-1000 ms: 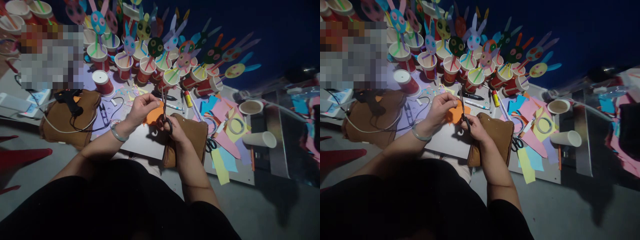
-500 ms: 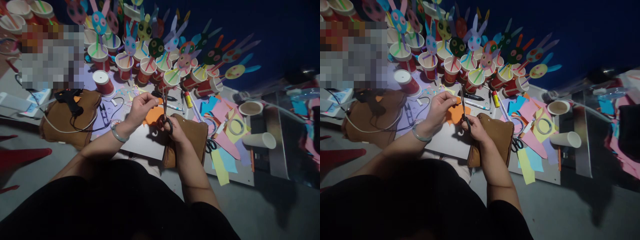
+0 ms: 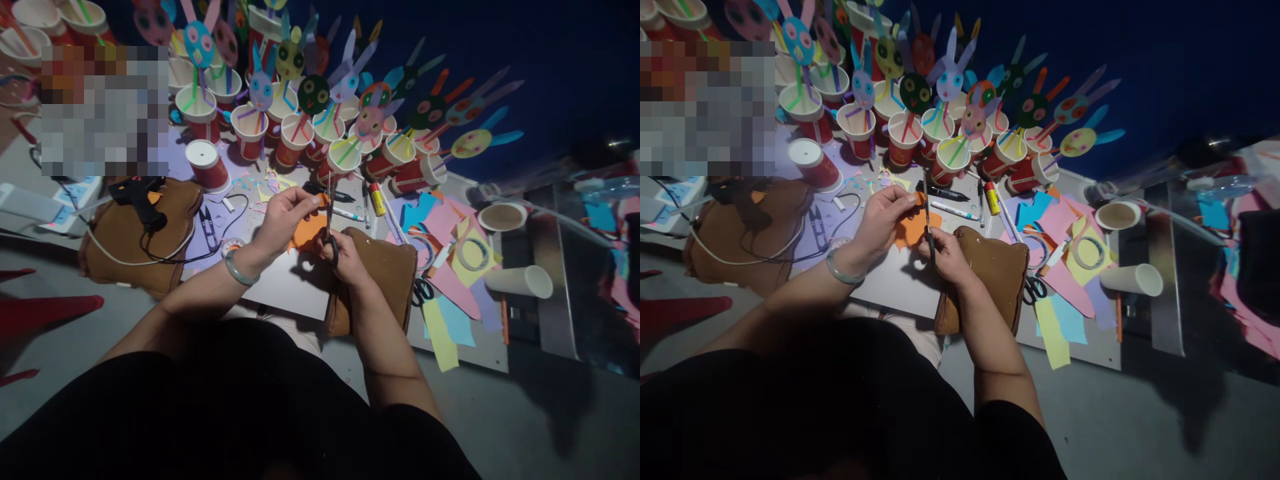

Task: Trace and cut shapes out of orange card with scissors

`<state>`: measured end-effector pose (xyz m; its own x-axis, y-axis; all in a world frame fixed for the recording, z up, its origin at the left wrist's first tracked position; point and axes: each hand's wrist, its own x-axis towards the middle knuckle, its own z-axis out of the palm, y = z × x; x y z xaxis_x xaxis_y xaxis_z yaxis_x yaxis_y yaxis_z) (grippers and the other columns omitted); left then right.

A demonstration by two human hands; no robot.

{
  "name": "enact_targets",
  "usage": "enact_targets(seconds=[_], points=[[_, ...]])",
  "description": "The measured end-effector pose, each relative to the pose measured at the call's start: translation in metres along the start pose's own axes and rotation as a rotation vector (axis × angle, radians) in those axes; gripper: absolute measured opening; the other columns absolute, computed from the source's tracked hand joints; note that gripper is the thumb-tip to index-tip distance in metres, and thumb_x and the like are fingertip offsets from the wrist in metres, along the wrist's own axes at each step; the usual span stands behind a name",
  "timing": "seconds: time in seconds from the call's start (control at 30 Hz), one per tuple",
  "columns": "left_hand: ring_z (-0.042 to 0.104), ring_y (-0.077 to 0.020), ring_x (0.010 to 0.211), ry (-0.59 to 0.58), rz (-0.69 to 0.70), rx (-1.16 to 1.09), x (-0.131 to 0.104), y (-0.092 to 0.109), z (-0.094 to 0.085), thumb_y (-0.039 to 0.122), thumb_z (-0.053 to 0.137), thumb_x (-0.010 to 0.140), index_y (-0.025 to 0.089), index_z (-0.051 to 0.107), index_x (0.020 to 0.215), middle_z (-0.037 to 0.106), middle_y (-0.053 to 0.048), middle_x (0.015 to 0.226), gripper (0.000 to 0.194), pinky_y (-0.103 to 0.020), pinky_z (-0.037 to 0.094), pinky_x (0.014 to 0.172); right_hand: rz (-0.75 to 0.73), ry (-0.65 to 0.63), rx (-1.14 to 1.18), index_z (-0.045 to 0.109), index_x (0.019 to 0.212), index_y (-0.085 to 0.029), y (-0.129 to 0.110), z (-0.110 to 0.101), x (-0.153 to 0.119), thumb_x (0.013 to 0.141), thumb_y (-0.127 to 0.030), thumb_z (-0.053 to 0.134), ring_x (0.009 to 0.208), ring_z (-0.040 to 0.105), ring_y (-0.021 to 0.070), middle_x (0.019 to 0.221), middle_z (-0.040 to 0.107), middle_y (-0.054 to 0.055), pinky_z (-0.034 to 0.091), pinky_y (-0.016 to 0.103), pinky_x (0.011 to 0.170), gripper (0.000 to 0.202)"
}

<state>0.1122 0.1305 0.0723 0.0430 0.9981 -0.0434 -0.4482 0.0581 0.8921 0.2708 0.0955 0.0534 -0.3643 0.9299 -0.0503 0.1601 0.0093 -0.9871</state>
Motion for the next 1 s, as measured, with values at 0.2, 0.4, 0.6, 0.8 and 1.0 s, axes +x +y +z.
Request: enact_targets(seconds=[0.2,0.4,0.6,0.8,1.0], points=[[0.053,-0.0069,0.060,0.004,-0.008,-0.002,-0.0001,0.0001,-0.0002,0.034,0.080,0.077,0.018,0.061,0.068,0.061,0.004,0.062,0.027,-0.022,0.043,0.061,0.006,-0.001,0.002,0.051,0.068,-0.020,0.0028,-0.0005,0.0008,0.072,-0.079,0.063,0.057,0.040,0.0103,0.062,0.047,-0.004,0.033,0.027,0.057,0.061],[0.053,-0.0063,0.059,0.007,-0.003,-0.013,-0.0009,-0.0013,-0.0007,0.033,0.080,0.078,0.018,0.061,0.068,0.061,0.004,0.062,0.026,-0.022,0.043,0.061,0.001,-0.007,0.020,0.051,0.068,-0.020,0.0030,0.0000,0.0004,0.073,-0.076,0.065,0.058,0.041,0.0102,0.062,0.048,-0.003,0.033,0.027,0.056,0.058],[0.053,-0.0062,0.059,0.005,-0.006,-0.013,0.0000,-0.0003,-0.0007,0.032,0.080,0.078,0.018,0.061,0.067,0.060,0.004,0.062,0.026,-0.022,0.044,0.061,0.000,-0.003,0.023,0.051,0.066,-0.020,0.0018,0.0004,0.0003,0.074,-0.074,0.066,0.058,0.043,0.0108,0.061,0.050,-0.003,0.035,0.027,0.057,0.057],[0.053,-0.0066,0.059,0.005,-0.004,0.004,-0.0003,0.0007,-0.0002,0.033,0.080,0.078,0.018,0.061,0.067,0.060,0.004,0.062,0.026,-0.022,0.044,0.062,0.019,0.005,0.029,0.052,0.065,-0.020,0.0039,0.0009,0.0012,0.075,-0.068,0.068,0.058,0.045,0.0114,0.060,0.050,-0.003,0.037,0.028,0.057,0.051],[0.056,-0.0077,0.063,0.017,0.041,-0.003,0.0053,-0.0034,-0.0038,0.034,0.078,0.078,0.019,0.061,0.069,0.064,0.002,0.067,0.025,-0.024,0.046,0.064,-0.040,0.143,0.083,0.052,0.062,-0.022,0.0076,0.0019,0.0037,0.078,-0.060,0.069,0.056,0.044,0.0114,0.059,0.049,-0.003,0.037,0.029,0.055,0.045]])
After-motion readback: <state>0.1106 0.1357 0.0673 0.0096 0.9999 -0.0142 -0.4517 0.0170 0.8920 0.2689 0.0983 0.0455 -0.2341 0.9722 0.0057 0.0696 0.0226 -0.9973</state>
